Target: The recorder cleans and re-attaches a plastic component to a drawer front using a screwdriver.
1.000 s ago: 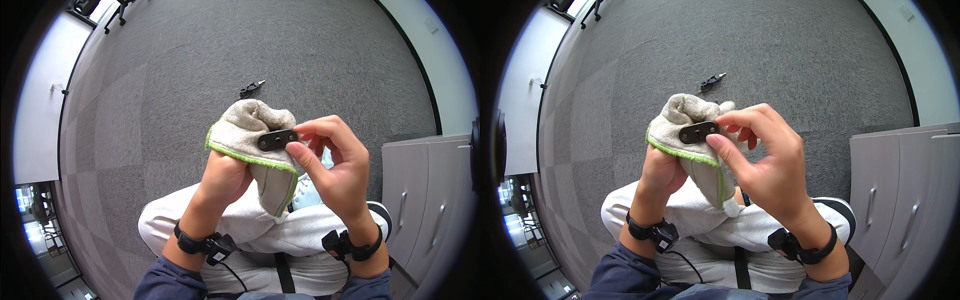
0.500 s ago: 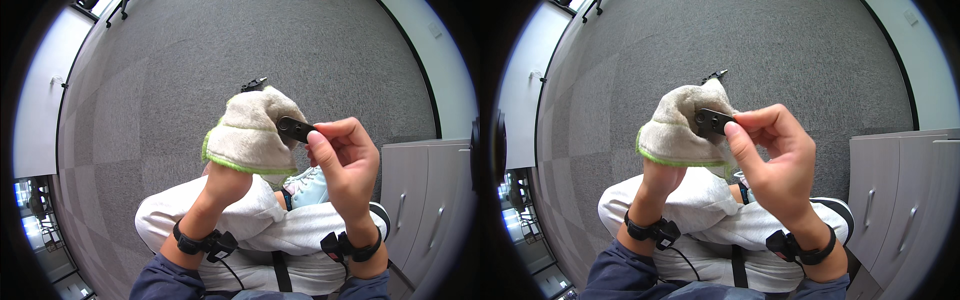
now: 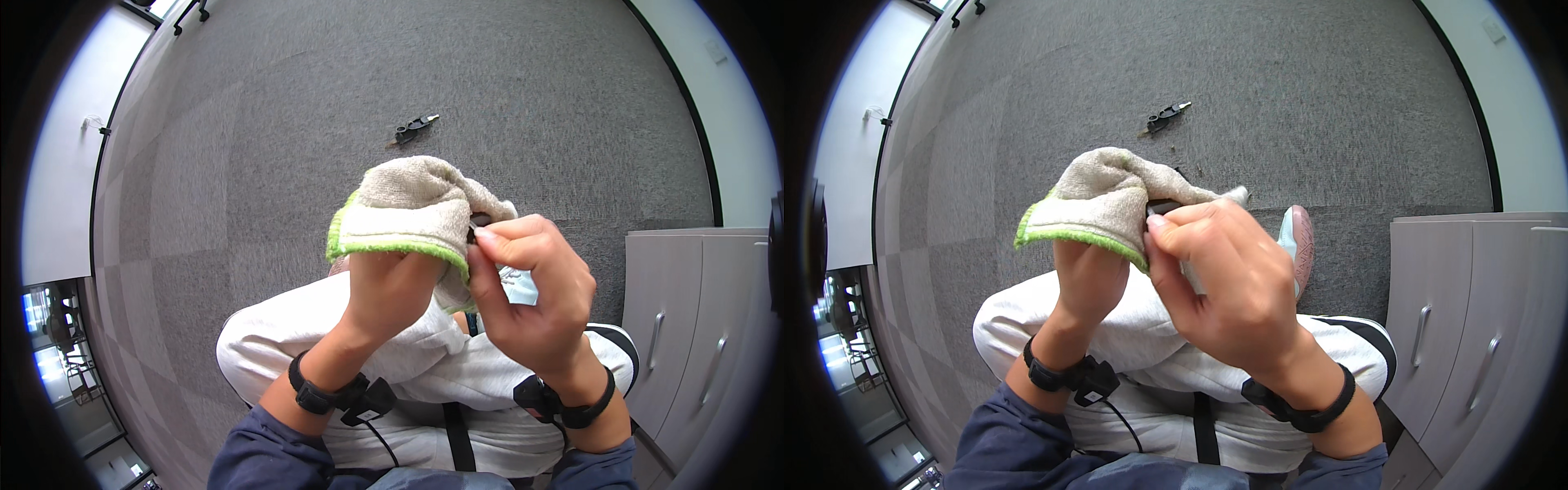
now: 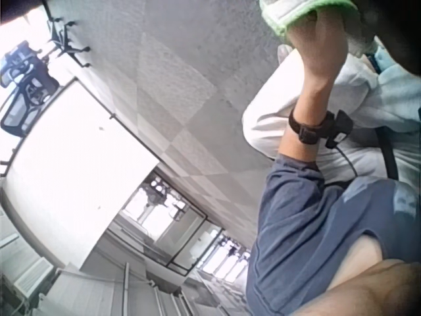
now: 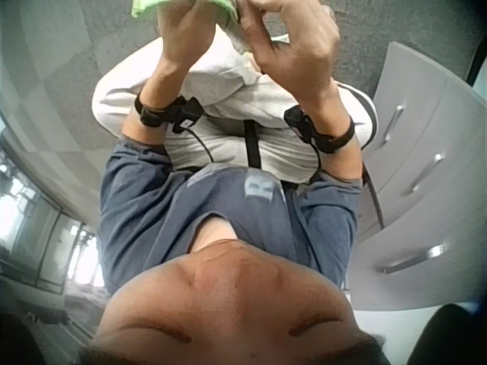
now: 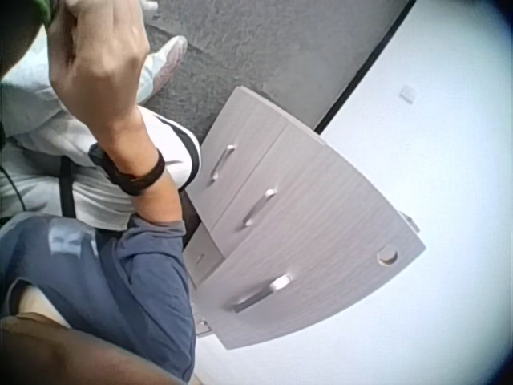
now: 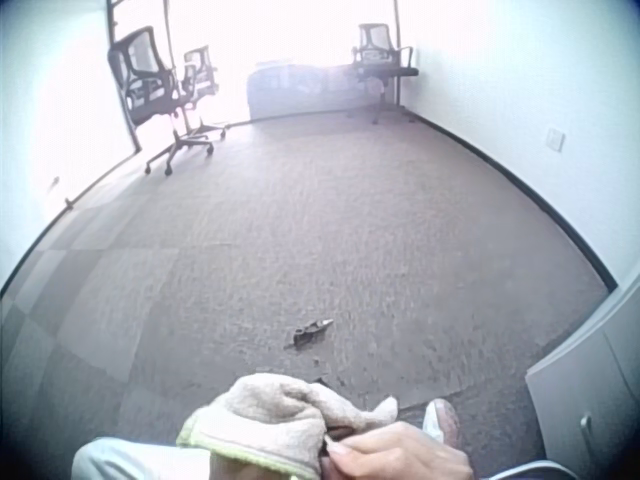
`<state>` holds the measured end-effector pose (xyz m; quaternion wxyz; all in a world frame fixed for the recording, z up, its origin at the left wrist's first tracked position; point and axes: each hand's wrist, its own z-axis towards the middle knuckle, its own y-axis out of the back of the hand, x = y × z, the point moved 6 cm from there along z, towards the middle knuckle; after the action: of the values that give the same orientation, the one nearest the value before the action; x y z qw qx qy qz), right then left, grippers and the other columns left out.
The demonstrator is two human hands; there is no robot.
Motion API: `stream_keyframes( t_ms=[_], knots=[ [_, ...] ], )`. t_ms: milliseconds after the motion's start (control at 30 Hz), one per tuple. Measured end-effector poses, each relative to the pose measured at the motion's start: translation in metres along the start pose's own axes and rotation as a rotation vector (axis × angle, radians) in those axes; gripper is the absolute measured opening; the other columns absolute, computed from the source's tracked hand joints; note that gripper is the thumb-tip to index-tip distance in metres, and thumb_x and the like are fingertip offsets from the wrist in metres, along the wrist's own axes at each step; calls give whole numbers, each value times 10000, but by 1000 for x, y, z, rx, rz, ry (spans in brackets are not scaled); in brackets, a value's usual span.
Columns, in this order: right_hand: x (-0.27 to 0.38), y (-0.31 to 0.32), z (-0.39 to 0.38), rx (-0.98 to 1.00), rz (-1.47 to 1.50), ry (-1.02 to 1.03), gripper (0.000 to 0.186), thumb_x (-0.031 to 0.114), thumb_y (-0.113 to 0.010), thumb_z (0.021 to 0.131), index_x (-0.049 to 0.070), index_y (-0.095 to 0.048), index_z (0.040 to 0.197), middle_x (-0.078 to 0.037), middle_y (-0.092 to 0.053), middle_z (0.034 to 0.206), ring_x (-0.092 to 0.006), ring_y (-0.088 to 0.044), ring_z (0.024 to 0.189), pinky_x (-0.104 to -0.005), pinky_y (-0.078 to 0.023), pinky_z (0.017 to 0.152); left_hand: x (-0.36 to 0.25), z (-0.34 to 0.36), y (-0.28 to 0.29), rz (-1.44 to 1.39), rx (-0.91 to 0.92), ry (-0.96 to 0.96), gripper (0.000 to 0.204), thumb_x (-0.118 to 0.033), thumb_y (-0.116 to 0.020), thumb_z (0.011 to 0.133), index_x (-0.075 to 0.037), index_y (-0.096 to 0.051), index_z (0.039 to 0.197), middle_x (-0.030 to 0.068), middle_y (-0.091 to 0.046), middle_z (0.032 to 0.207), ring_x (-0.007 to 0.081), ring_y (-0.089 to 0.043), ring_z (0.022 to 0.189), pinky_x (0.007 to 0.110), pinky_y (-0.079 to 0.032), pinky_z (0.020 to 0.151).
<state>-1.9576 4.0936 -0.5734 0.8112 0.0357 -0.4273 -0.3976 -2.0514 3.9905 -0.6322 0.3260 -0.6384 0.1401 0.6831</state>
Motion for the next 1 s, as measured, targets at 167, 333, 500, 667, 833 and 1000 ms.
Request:
stream_keyframes(
  t_ms=[167,333,500,667,833,1000],
  knots=[
    [-10,8,-2,-125,109,-135,134,-72,-700,771,-17,-614,859,-123,-670,795,-172,-662,678,-258,-521,622,-9,6,-6,231,83,-76,217,-74,-524,944,57,-560,1113,161,-658,1053,203,-644,950,318,-535,828],
    [-20,12,-7,-164,299,-327,114,-52,-648,858,-40,-597,960,-119,-654,907,-138,-654,835,-243,-547,720,5,2,4,198,56,46,284,-108,-529,961,46,-522,1199,171,-618,1156,223,-627,1029,335,-532,894],
    [-21,15,-10,-194,232,-329,129,-35,-665,862,-33,-611,979,-119,-660,942,-133,-657,829,-250,-550,743,20,-16,12,254,153,-119,453,-144,-634,924,3,-469,1320,138,-557,1278,206,-578,1146,337,-505,962],
    [-8,7,-10,-118,63,-23,188,-70,-716,776,-7,-632,932,-134,-680,849,-229,-680,753,-277,-529,643,41,-39,33,510,97,-122,851,-171,-836,720,0,-306,1364,150,-503,1281,246,-514,1204,376,-416,1016],
    [-4,2,-14,79,-12,23,211,-121,-616,861,-47,-562,1051,-151,-645,997,-162,-639,888,-264,-529,792,47,-38,41,247,-3,145,795,-167,-825,733,5,-345,1343,155,-532,1249,269,-557,1165,394,-435,1007],
    [-5,3,-15,-49,162,-148,199,-74,-639,867,-37,-590,1056,-116,-659,910,-135,-644,824,-241,-537,723,32,-20,29,150,-10,110,682,-132,-804,752,-6,-426,1305,141,-573,1214,264,-590,1130,390,-466,983]
  ],
)
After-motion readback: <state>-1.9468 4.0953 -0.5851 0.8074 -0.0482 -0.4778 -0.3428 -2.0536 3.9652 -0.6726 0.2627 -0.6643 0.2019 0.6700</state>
